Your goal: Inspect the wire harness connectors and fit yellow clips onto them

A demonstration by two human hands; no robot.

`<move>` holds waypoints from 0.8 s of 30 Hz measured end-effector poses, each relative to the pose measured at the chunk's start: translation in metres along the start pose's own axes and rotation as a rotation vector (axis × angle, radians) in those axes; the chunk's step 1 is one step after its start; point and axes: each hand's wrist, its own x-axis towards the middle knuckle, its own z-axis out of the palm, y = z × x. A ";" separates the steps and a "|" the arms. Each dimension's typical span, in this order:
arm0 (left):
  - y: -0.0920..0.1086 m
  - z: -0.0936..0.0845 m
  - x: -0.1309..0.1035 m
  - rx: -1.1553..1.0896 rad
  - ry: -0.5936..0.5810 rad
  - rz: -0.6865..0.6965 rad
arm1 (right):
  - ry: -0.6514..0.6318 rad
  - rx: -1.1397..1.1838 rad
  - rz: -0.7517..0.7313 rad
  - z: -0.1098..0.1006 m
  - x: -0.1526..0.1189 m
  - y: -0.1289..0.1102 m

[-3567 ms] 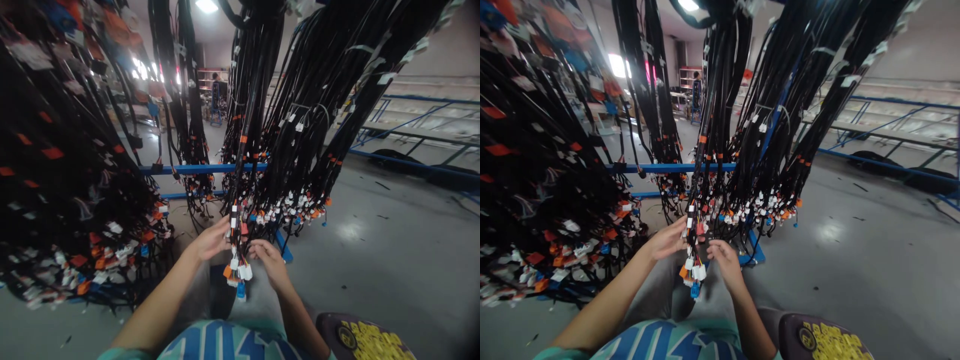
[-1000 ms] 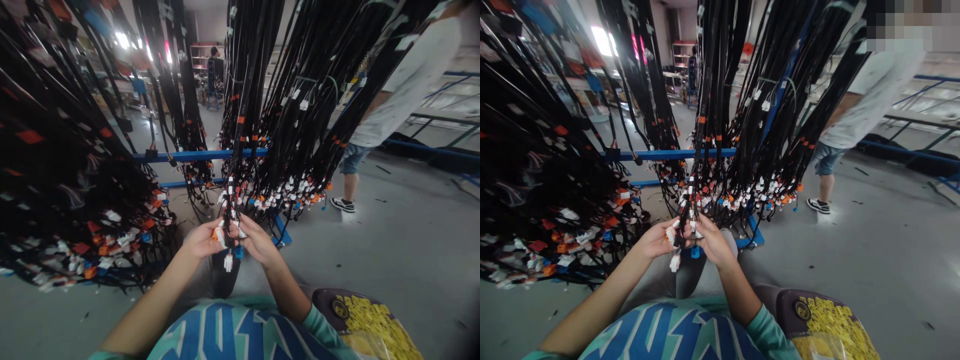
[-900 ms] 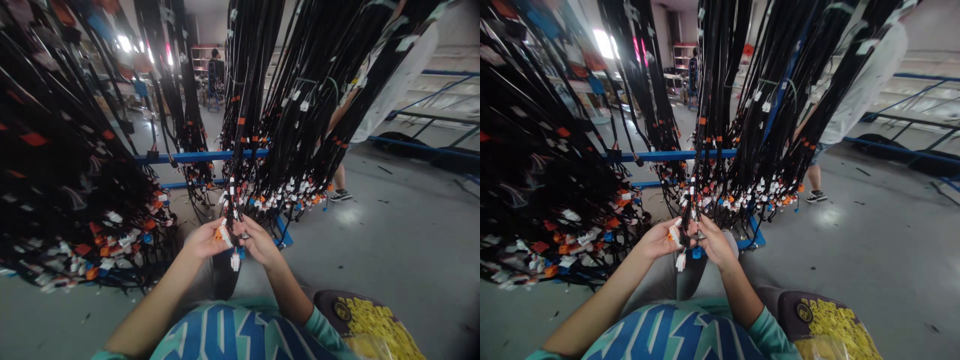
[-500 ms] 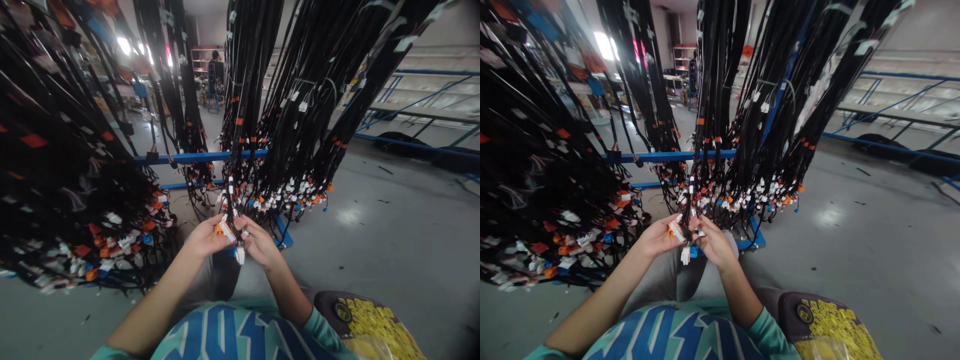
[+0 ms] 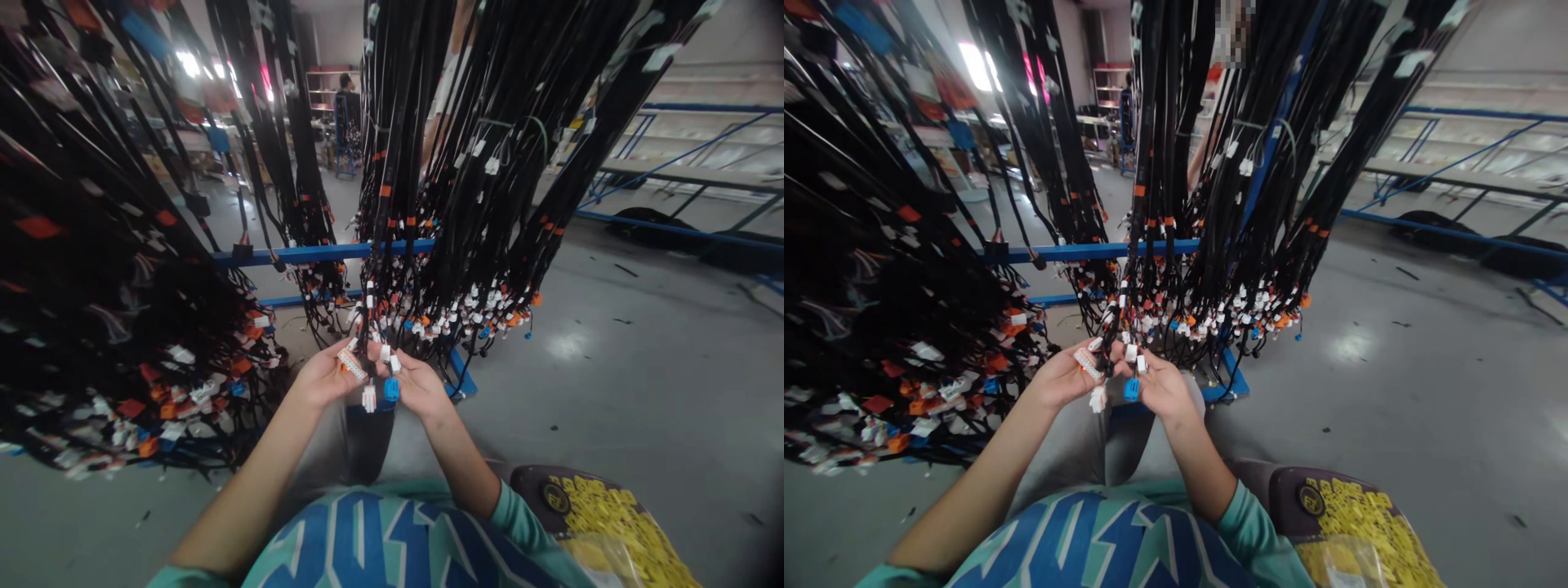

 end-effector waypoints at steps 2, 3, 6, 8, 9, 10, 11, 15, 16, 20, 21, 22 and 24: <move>0.000 0.000 -0.001 0.000 0.015 0.007 | 0.013 0.065 0.016 0.006 -0.002 0.001; 0.001 0.000 -0.003 0.010 0.023 0.008 | 0.008 0.076 0.000 0.009 -0.003 0.002; 0.002 -0.009 -0.006 0.087 0.031 0.038 | -0.033 0.022 -0.125 0.017 -0.005 0.010; 0.001 -0.020 -0.006 0.180 0.008 0.089 | -0.049 -0.054 -0.207 0.019 -0.005 0.018; 0.000 -0.026 -0.005 0.242 -0.003 0.122 | -0.056 -0.101 -0.232 0.019 -0.005 0.022; -0.001 -0.033 -0.005 0.311 -0.008 0.160 | -0.063 -0.149 -0.247 0.020 -0.005 0.026; -0.003 -0.039 -0.004 0.386 0.000 0.199 | -0.075 -0.198 -0.258 0.020 -0.005 0.030; -0.007 -0.059 -0.005 0.566 0.069 0.281 | -0.107 -0.420 -0.281 0.016 -0.006 0.041; -0.006 -0.063 -0.008 0.567 0.065 0.273 | -0.096 -0.494 -0.284 0.012 -0.006 0.042; 0.006 -0.074 -0.028 0.543 0.008 0.252 | 0.133 -0.828 -0.330 -0.022 0.012 0.026; 0.009 -0.076 -0.035 0.552 0.001 0.260 | 0.246 -0.908 -0.366 -0.032 0.020 0.016; 0.011 -0.078 -0.040 0.564 -0.005 0.270 | 0.380 -0.995 -0.423 -0.042 0.030 0.004; 0.014 -0.082 -0.050 0.598 -0.013 0.283 | 0.532 -1.053 -0.498 -0.059 0.051 -0.026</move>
